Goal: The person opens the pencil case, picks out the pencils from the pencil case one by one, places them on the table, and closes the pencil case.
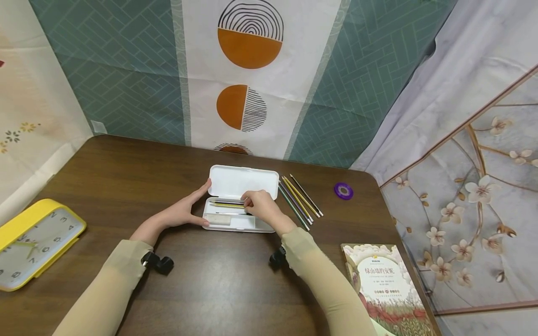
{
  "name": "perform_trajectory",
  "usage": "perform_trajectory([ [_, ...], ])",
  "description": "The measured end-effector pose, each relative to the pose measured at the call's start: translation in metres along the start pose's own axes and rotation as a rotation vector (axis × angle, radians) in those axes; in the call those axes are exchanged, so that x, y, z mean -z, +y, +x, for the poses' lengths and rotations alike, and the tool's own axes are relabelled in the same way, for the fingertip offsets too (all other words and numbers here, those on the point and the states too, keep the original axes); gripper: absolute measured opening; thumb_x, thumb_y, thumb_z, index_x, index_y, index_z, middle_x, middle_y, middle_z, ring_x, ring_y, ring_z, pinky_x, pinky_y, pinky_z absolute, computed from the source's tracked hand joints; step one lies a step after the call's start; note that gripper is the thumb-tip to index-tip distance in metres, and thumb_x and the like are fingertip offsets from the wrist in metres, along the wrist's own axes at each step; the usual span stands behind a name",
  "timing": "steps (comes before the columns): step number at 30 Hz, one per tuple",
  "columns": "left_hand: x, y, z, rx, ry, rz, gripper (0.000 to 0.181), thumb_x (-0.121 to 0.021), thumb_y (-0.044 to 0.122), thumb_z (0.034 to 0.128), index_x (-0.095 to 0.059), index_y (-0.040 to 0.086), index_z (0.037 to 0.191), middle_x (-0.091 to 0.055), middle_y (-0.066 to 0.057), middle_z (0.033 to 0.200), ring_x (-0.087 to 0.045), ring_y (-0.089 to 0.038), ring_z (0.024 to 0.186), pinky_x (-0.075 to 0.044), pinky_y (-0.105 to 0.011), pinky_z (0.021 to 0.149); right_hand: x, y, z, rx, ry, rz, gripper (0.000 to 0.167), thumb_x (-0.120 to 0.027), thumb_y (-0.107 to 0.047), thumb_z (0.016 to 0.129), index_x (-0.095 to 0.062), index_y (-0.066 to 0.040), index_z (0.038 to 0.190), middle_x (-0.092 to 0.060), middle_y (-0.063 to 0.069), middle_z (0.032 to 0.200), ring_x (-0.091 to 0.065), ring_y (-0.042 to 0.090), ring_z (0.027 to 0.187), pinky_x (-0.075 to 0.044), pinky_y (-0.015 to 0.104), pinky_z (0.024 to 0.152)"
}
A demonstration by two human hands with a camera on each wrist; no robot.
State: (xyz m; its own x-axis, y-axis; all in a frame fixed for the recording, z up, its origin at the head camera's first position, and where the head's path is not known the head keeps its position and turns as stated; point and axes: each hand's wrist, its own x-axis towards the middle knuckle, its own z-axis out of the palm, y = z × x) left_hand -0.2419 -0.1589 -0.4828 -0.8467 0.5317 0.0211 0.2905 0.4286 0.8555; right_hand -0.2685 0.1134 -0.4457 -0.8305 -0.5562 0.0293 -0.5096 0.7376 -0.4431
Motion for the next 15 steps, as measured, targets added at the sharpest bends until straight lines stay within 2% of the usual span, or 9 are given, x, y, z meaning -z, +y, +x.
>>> perform_trajectory([
  [15,-0.0005,-0.0004,-0.0003,-0.011,0.003,-0.006,0.119,-0.086,0.024,0.0748,-0.003,0.013,0.159,0.004,-0.008,0.166,-0.001,-0.035,0.152,-0.011,-0.058,0.118,0.0013,-0.0017,0.0004,0.013,-0.005,-0.010,0.019,-0.073,-0.002,0.084,-0.071,-0.003,0.103,-0.075,0.006,0.085,-0.070,0.017,0.083,-0.054,0.031,0.077],
])
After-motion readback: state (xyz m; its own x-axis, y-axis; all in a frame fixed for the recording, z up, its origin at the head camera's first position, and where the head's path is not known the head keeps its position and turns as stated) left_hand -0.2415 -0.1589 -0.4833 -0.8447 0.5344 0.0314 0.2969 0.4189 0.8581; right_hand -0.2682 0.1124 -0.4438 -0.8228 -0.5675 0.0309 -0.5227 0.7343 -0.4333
